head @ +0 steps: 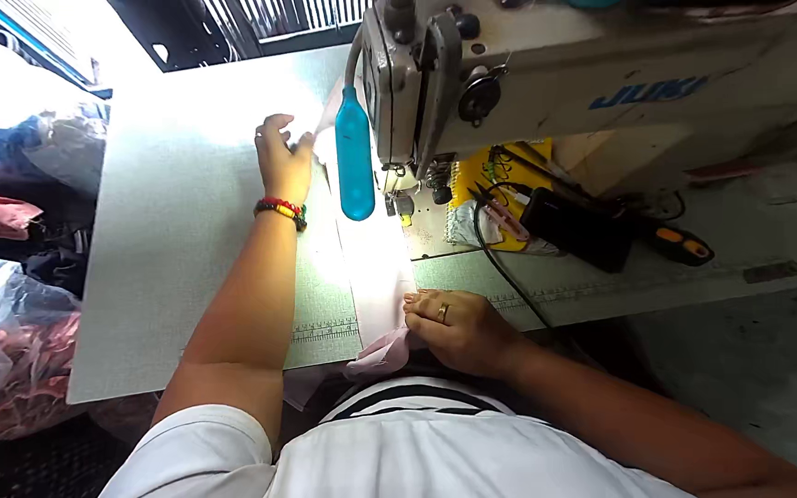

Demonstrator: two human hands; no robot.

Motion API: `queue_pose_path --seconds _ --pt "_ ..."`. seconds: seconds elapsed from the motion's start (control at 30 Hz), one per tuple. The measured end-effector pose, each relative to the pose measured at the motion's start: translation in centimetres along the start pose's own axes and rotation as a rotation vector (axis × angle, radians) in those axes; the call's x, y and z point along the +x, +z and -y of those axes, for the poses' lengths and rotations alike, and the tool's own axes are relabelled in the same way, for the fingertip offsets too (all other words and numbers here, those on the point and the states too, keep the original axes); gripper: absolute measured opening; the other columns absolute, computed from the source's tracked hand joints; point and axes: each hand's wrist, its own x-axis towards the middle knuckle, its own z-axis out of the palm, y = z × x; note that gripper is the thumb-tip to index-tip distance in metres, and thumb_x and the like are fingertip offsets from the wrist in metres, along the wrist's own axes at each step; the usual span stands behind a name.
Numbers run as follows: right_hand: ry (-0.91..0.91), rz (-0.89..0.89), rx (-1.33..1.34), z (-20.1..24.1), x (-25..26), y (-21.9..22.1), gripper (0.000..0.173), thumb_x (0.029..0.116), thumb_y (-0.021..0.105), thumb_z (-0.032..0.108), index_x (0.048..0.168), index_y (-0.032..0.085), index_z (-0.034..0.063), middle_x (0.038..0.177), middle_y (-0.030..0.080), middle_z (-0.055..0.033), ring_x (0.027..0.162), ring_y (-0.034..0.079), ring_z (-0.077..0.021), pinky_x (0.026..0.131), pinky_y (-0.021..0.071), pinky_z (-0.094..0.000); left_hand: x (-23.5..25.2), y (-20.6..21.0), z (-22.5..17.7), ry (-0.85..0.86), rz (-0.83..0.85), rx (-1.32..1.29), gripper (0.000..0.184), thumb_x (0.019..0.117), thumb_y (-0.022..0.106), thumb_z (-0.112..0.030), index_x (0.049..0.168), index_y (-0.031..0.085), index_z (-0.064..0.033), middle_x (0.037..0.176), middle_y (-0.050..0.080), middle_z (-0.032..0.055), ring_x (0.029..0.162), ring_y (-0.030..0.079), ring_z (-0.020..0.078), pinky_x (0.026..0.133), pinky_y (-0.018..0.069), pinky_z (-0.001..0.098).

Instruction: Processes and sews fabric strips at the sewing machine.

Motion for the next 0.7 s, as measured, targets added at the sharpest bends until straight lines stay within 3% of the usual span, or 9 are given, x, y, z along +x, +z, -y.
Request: queue_pose_path --seconds 0.07,0.2,0.27,0.37,0.47,0.53,0.6,0.7 --pt "0.014 -0.018 0.000 -0.1 -0.2 0.0 0.023 0.1017 0.052 0.011 0.102 0.074 0.0071 0.104 0.078 -0.0108 0.106 0.074 -0.0228 0.097 0.0587 -0.0379 -2.7 -0.9 -0.1 0.077 0.040 0.048 0.043 0.1015 0.057 -0.018 0.136 0.054 0.0061 0.138 0.054 0.0298 0.121 0.058 0.0349 0.103 0.0493 0.0445" --pt "0.009 -0.057 -0.001 -0.5 -0.2 0.2 0.030 0.1017 0.051 0.022 0.103 0.077 0.0084 0.104 0.078 -0.0108 0.105 0.074 -0.0225 0.094 0.0595 -0.0374 -9.1 -3.5 0.2 0.199 0.033 0.150 0.032 0.0943 0.066 -0.008 0.123 0.066 0.0050 0.129 0.063 0.0257 0.126 0.059 0.0366 0.108 0.0468 0.0472" --pt "0.008 -0.089 0.033 -0.8 -0.2 0.0 0.036 0.1025 0.049 0.029 0.104 0.077 0.0069 0.106 0.077 -0.0131 0.105 0.074 -0.0243 0.091 0.0593 -0.0380 -13.0 -5.1 0.3 0.174 0.073 0.134 0.025 0.0965 0.064 -0.008 0.119 0.069 0.0008 0.125 0.066 0.0209 0.121 0.062 0.0322 0.105 0.0496 0.0454" --pt "-0.024 -0.138 0.004 -1.0 -0.2 -0.1 0.043 0.1039 0.044 0.035 0.110 0.074 0.0052 0.111 0.075 -0.0174 0.113 0.071 -0.0316 0.096 0.0569 -0.0439 -18.9 -7.3 0.2 0.066 0.150 -0.024 0.023 0.0991 0.061 -0.008 0.119 0.070 -0.0012 0.120 0.068 0.0148 0.114 0.064 0.0236 0.100 0.0521 0.0427" --pt "-0.068 -0.189 -0.084 -0.8 -0.2 0.2 0.042 0.1044 0.045 0.034 0.109 0.074 0.0047 0.109 0.075 -0.0182 0.114 0.070 -0.0353 0.097 0.0560 -0.0473 -23.1 -9.8 -2.4 0.022 0.238 -0.387 0.027 0.1013 0.055 -0.009 0.122 0.064 0.0053 0.116 0.069 0.0117 0.106 0.067 0.0118 0.097 0.0538 0.0307" --pt "-0.059 -0.240 -0.133 -0.7 -0.3 0.2 0.042 0.1037 0.046 0.034 0.108 0.075 0.0040 0.109 0.076 -0.0187 0.112 0.071 -0.0360 0.095 0.0569 -0.0464 -25.4 -11.8 -6.0 0.127 0.307 -0.564 0.021 0.1018 0.054 -0.007 0.116 0.064 0.0058 0.112 0.070 0.0080 0.103 0.067 0.0093 0.095 0.0546 0.0297" --pt "-0.036 -0.291 -0.160 -0.6 -0.5 0.2 0.042 0.1024 0.048 0.034 0.109 0.075 0.0034 0.111 0.075 -0.0190 0.112 0.070 -0.0354 0.093 0.0569 -0.0462 -27.5 -14.0 -10.5 0.349 0.407 -0.649 0.021 0.1040 0.052 -0.009 0.115 0.065 0.0035 0.114 0.071 0.0041 0.108 0.066 0.0063 0.097 0.0533 0.0280" --pt "-0.001 -0.298 -0.208 -0.4 -0.8 0.0 0.039 0.1003 0.052 0.030 0.109 0.076 0.0018 0.113 0.075 -0.0185 0.110 0.071 -0.0336 0.093 0.0577 -0.0482 -31.3 -16.6 -17.8 0.765 0.611 -0.698 0.044 0.1107 0.042 -0.031 0.113 0.067 0.0048 0.114 0.072 0.0075 0.111 0.065 0.0080 0.099 0.0523 0.0272"
